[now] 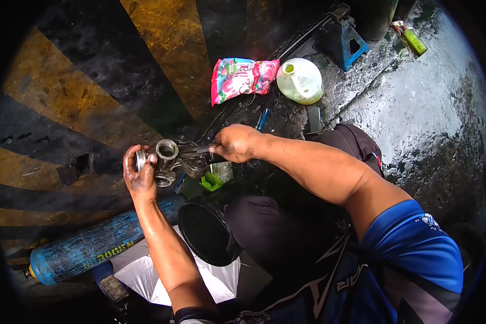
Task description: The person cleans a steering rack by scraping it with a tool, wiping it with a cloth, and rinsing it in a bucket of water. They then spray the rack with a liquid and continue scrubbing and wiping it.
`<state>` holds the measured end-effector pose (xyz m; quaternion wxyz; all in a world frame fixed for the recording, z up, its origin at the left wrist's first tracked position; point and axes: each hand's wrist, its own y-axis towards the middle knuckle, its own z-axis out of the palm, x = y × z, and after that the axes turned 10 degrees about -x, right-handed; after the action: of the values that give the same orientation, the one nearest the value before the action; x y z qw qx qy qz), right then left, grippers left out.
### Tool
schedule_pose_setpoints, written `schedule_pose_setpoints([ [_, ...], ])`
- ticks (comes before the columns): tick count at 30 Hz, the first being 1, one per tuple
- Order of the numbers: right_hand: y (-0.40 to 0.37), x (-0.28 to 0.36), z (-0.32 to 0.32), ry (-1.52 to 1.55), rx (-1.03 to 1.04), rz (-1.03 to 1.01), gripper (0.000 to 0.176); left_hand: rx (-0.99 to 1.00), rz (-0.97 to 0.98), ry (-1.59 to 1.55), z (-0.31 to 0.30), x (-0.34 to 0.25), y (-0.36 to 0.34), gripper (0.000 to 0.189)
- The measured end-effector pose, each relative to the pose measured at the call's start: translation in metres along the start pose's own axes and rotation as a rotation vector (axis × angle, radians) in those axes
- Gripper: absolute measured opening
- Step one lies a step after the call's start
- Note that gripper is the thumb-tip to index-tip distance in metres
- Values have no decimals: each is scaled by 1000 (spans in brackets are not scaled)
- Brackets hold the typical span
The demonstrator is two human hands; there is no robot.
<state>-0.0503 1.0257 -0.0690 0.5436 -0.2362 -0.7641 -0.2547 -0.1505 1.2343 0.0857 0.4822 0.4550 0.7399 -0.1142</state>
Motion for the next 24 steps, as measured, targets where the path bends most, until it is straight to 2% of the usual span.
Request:
schedule_pose_setpoints([
  [2,16,28,-2,9,4,-76,40,44,58,-16,1,1,1,45],
  [5,-1,6,3,-21,35,-77,39,75,119,-56,-4,7,3,48],
  [7,-3,-3,6,91,51,-50,38,161,140,-47,-10,5,0,51],
  [9,2,12,-9,-8,75,-44,39,163,140,-5,-15,10,3,54],
  [11,18,25,-9,189,-53,-13,43,225,177,-107,-17,14,3,56],
  [13,15,25,1,165,27,5,45,210,209,-86,-15,14,0,61],
  [14,13,2,19,133,43,21,45,211,187,-70,-18,15,-2,62],
  [15,3,-5,8,69,36,36,44,207,173,-57,-22,14,-1,63],
  [17,1,-15,18,181,-79,-69,42,165,206,-75,-20,11,-6,63],
  [20,23,27,17,270,28,67,38,193,236,-57,-13,6,-8,58],
  [21,24,9,25,281,29,3,37,190,225,-44,-14,5,-8,56],
  [23,14,-15,30,224,-34,1,39,201,226,-61,-18,9,-9,54],
  [24,13,-7,12,150,35,-18,41,181,196,-41,-18,5,-13,57],
])
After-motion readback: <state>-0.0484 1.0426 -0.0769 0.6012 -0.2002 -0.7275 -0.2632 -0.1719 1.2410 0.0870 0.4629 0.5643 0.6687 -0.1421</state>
